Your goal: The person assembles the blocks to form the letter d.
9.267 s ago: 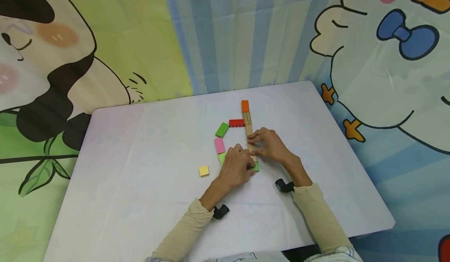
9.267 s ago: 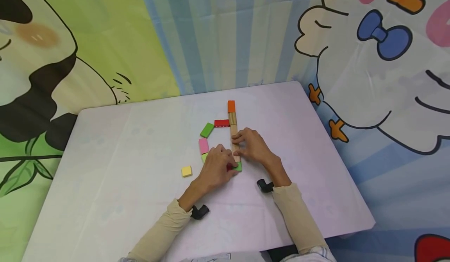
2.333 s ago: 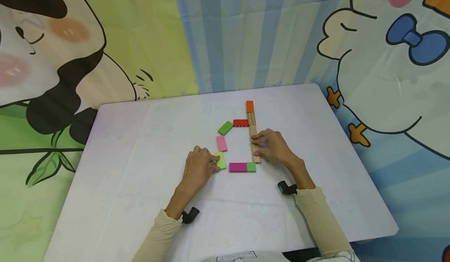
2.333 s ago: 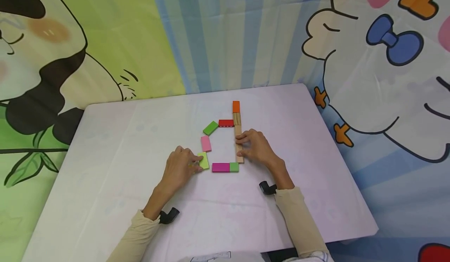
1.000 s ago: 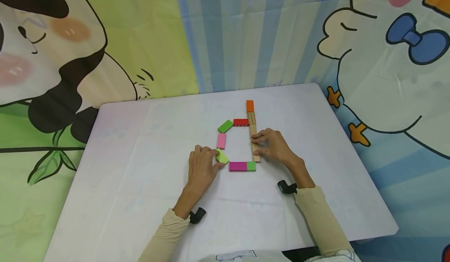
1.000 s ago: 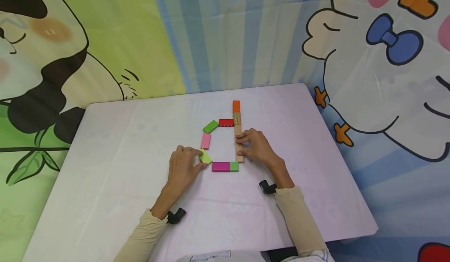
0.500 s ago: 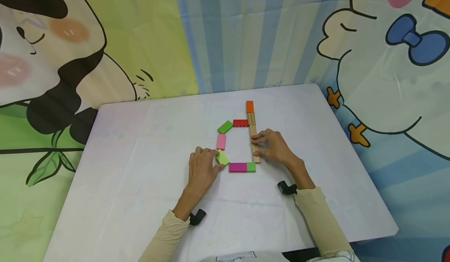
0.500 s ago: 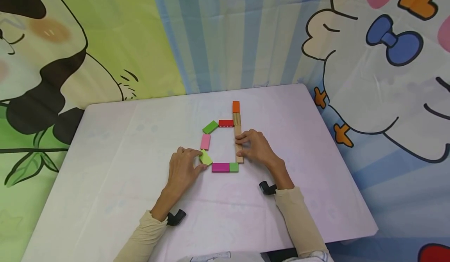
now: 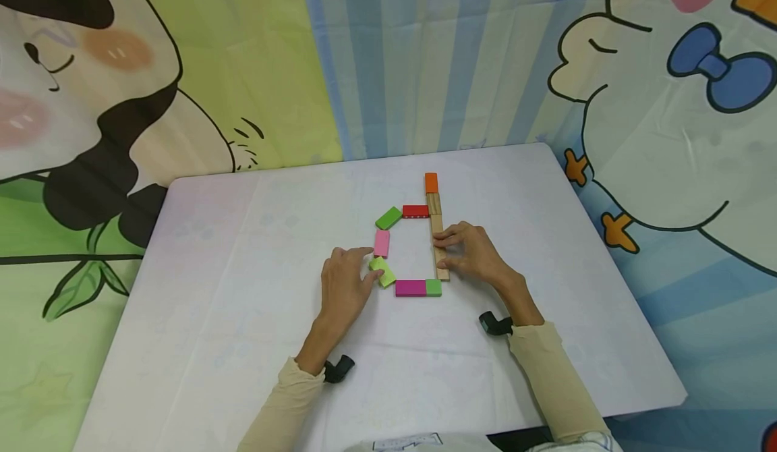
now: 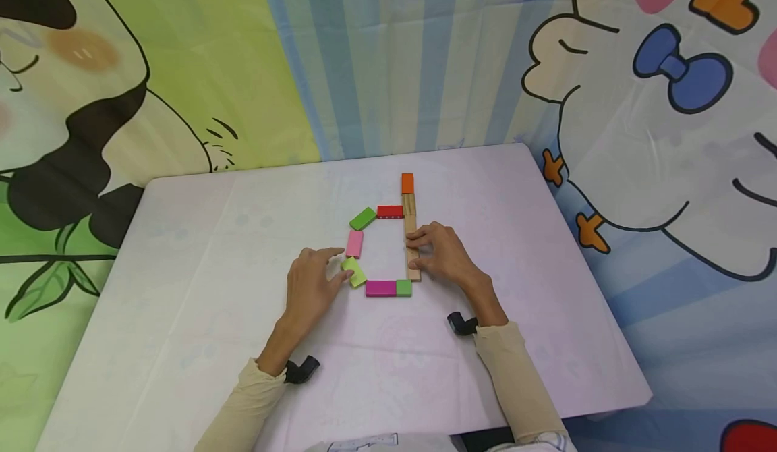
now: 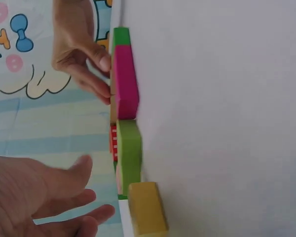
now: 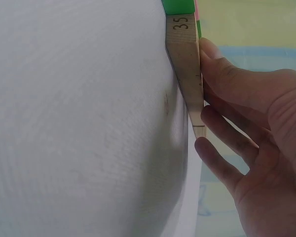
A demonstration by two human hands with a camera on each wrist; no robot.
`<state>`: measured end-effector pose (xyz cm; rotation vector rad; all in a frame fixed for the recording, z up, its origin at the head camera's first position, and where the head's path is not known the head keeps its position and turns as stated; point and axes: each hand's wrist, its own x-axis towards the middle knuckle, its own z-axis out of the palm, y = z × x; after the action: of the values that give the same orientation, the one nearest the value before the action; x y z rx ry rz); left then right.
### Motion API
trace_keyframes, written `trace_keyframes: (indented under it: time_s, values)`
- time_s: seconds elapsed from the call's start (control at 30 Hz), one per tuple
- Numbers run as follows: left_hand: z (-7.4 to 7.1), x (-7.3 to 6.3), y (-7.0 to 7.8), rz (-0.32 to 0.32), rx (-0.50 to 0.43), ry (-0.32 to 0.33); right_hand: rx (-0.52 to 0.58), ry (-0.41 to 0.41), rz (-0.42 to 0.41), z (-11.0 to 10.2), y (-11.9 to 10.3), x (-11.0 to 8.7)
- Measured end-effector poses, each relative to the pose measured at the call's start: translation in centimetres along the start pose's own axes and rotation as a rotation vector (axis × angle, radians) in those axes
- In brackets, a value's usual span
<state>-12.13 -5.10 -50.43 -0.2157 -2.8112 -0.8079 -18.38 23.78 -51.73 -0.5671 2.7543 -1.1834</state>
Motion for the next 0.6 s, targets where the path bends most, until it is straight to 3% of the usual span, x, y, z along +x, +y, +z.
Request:
trace_keyframes:
  time_s: [0.13,0.3,0.47,0.6]
  values:
    - [0.0,2.2,-0.6,0.003,-0.077,-0.014,0.003,0.008,-0.005,-0.1,0.0,0.0]
    - [0.6,4.7,-1.8,-0.006,-0.088,-0.112,0.01,0.001,-0.012,0.1,0.2,0.2]
    - [1.0,5.6,-2.4,-0.036,-0.079,-0.204,0.009,-0.005,0.006,0.2,0.0,0.1]
    - [1.2,5.7,-2.5,-0.042,-0.087,-0.226,0.011,0.001,0.014,0.1,0.0,0.1]
